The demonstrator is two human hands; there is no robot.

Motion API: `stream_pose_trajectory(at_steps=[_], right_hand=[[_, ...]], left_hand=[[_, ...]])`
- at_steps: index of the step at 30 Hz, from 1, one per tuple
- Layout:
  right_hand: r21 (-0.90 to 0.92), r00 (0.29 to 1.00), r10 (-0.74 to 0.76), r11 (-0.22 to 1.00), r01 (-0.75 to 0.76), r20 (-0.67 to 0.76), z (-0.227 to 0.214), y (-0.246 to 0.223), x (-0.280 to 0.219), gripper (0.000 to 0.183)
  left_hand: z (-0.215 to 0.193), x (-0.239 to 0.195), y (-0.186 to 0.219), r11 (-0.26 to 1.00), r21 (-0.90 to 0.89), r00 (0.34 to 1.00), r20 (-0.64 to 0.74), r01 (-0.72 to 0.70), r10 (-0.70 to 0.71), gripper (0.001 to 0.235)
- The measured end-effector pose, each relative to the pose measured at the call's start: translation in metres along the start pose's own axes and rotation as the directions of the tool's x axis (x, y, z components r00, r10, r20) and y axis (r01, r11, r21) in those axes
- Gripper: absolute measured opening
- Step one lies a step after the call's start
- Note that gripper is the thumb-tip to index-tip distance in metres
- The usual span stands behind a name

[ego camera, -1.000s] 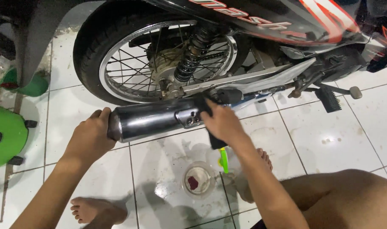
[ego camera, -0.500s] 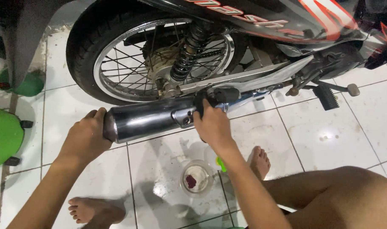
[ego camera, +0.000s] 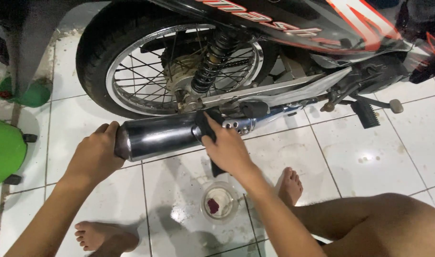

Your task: The person cleans a motorcycle exhaust pipe using a black cloth and a spray bottle, then applies a red polishing substance with a small pad. The person wipes the exhaust repeatedly, sprays liquid onto the cloth, and rubs the surface to polish it.

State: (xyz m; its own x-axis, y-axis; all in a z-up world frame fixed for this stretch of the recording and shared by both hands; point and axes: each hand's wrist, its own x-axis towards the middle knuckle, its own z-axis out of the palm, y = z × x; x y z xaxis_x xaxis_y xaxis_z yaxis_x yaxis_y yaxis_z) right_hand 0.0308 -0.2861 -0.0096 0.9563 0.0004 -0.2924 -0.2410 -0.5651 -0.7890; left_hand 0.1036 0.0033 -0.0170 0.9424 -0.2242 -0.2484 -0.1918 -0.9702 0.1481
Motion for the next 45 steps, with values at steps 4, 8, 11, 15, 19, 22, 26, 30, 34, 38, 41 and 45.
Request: stream_pose_trajectory(at_steps=[4,8,11,15,19,22,26,30,34,38,41,45], right_hand=[[-0.117,0.983,-0.024,0.993,0.002,-0.184,-0.006,0.033,0.015,0.054],[-0.108,0.984,-0.024,0.994,0.004,-0.178,0.008,0.002,0.007,0.062],[-0.124,0.998,0.021,0.992,-0.029,-0.064,0.011,-0.014,0.003,0.066],[-0.064,0.995,0.073,0.995,-0.077,-0.064,-0.011,0.005,0.006,0.056],[0.01,0.993,0.103,0.995,-0.102,-0.06,0.002,-0.009,0.003,0.065],[-0.068,0.997,-0.017,0.998,0.012,-0.069,0.014,-0.016,0.001,0.064],[-0.096,0.998,0.063,0.993,-0.065,-0.025,-0.004,-0.002,0.002,0.065],[-0.16,0.979,0.127,0.975,-0.153,-0.162,-0.015,-0.018,-0.005,0.066],[-0.165,0.994,0.044,0.984,-0.06,-0.101,0.002,-0.036,-0.01,0.069],[-0.091,0.995,-0.084,0.993,0.079,-0.056,-0.002,-0.045,-0.02,0.073],[0.087,0.987,-0.125,0.987,0.134,-0.098,-0.015,-0.045,-0.028,0.068],[0.223,0.888,-0.283,0.899,0.377,-0.363,-0.016,-0.042,-0.032,0.053]], left_hand=[[0.006,0.002,-0.006,1.0,0.011,0.999,-0.034,-0.015,0.016,0.043],[0.007,0.003,-0.007,1.0,0.008,0.999,-0.032,-0.018,0.018,0.041],[0.004,0.002,-0.003,1.0,-0.01,1.0,-0.023,-0.019,0.019,0.04],[0.006,0.001,-0.005,1.0,-0.012,1.0,-0.025,-0.013,0.013,0.042],[0.006,0.002,-0.004,1.0,0.0,0.999,-0.038,-0.005,0.005,0.043],[0.003,0.002,-0.002,1.0,-0.022,1.0,-0.029,0.007,-0.008,0.037],[0.005,0.003,-0.004,0.999,-0.03,0.999,-0.032,-0.012,0.011,0.043],[-0.014,-0.011,0.022,0.995,0.095,0.999,-0.045,-0.006,0.01,0.077],[-0.011,-0.008,0.019,0.995,0.099,0.999,-0.038,0.001,0.002,0.078],[-0.013,-0.011,0.02,0.998,0.066,0.999,-0.04,-0.002,0.004,0.076],[-0.021,-0.015,0.026,0.999,0.037,1.0,-0.022,0.009,-0.008,0.077],[-0.019,-0.009,0.023,0.999,0.016,0.999,0.02,0.032,-0.032,0.08]])
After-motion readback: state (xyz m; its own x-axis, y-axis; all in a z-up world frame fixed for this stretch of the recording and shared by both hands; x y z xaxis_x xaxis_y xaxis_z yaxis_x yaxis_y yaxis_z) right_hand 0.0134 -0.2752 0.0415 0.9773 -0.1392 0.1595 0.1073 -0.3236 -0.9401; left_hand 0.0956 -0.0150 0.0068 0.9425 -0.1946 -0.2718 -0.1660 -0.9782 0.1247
